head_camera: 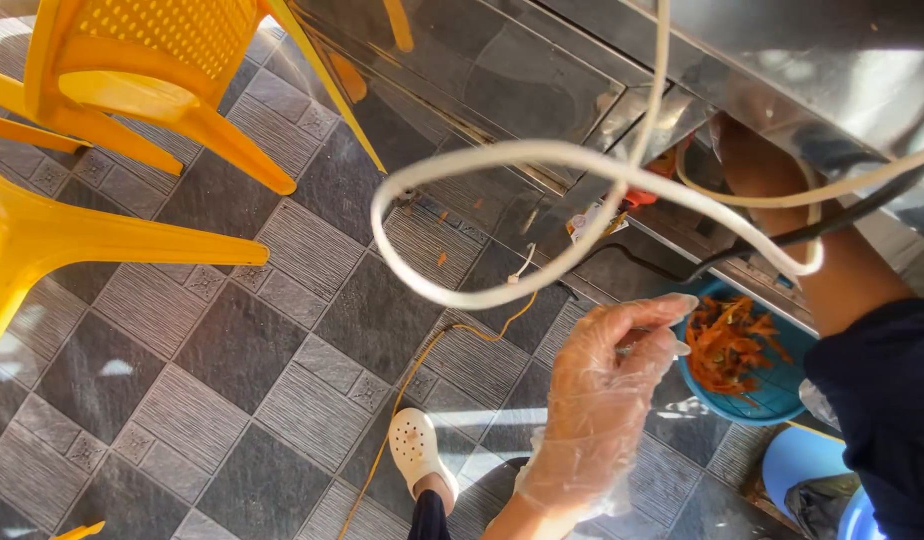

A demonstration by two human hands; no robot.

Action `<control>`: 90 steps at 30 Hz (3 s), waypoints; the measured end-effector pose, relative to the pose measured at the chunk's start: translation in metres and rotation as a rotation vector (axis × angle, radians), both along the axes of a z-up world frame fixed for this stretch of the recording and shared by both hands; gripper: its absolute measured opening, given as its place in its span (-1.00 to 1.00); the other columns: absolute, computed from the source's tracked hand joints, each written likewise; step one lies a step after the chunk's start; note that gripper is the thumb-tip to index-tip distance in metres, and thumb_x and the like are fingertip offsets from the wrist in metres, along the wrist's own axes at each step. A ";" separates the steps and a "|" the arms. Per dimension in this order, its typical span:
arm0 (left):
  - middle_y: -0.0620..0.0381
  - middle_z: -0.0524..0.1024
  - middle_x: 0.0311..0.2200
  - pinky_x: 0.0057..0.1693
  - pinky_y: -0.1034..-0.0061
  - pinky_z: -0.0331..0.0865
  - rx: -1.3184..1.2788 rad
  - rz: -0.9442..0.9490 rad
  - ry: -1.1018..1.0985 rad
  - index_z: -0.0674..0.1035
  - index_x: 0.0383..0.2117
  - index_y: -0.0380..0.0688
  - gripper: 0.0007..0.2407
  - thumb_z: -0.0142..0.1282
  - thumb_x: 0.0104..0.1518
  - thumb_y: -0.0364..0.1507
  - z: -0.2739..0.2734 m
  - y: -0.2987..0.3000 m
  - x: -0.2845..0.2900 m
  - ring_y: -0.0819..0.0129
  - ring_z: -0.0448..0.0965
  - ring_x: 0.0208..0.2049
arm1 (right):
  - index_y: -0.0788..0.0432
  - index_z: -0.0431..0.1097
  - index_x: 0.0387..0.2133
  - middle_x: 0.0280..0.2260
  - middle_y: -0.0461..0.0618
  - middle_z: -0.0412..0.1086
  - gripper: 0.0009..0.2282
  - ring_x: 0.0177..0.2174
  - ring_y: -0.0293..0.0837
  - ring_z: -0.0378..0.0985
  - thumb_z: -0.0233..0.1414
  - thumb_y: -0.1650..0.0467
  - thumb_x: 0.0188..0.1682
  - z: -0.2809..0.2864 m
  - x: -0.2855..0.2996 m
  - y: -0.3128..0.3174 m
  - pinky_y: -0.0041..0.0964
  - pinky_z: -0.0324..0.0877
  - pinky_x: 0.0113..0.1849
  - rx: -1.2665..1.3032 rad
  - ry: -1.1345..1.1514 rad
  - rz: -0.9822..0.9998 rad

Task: Chopping carrots and feeding them into a juicer to make fresh juice.

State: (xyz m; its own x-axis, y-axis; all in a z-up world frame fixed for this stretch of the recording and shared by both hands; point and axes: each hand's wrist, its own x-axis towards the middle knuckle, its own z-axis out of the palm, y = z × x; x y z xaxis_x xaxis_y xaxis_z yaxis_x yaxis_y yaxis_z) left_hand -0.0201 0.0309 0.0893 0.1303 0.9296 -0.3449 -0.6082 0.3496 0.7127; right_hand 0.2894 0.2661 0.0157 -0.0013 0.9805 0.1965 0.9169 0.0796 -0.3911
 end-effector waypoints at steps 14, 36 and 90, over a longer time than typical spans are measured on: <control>0.02 0.59 -0.07 0.10 0.49 0.51 -0.073 0.088 0.101 0.63 -0.07 -0.21 -0.79 0.18 0.18 -0.56 -0.037 -0.011 -0.012 0.40 0.57 -0.09 | 0.32 0.44 -0.05 -0.17 0.28 0.44 -0.75 -0.23 0.10 0.51 0.13 0.49 0.01 -0.166 0.019 0.003 -0.09 0.41 -0.18 -0.062 -0.142 0.076; 0.09 0.61 -0.17 -0.10 0.51 0.47 -0.002 0.099 0.316 0.67 -0.06 -0.17 -0.72 0.34 0.07 -0.52 -0.036 0.061 -0.075 0.41 0.61 -0.17 | 0.33 0.37 0.05 -0.03 0.38 0.40 -0.62 -0.12 0.24 0.51 0.08 0.50 -0.08 -0.297 -0.058 -0.108 0.03 0.44 -0.10 -0.129 -0.309 -0.008; -0.15 0.57 0.04 0.06 0.41 0.51 0.229 -1.108 0.504 0.47 0.15 -0.04 -0.34 0.19 -0.24 -0.77 0.146 0.173 0.253 0.20 0.56 0.02 | 0.10 0.28 0.10 -0.21 0.05 0.47 -0.40 -0.33 -0.14 0.56 0.02 0.69 -0.31 0.258 0.042 -0.174 -0.30 0.48 -0.33 -0.190 1.022 -0.761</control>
State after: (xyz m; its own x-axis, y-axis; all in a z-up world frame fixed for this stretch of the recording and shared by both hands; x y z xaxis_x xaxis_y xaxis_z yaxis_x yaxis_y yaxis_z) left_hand 0.2326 0.2036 0.2356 0.7846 0.4482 -0.4283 0.2957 0.3368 0.8940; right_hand 0.3317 0.0917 0.2741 0.6350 0.6807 -0.3653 -0.0142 -0.4625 -0.8865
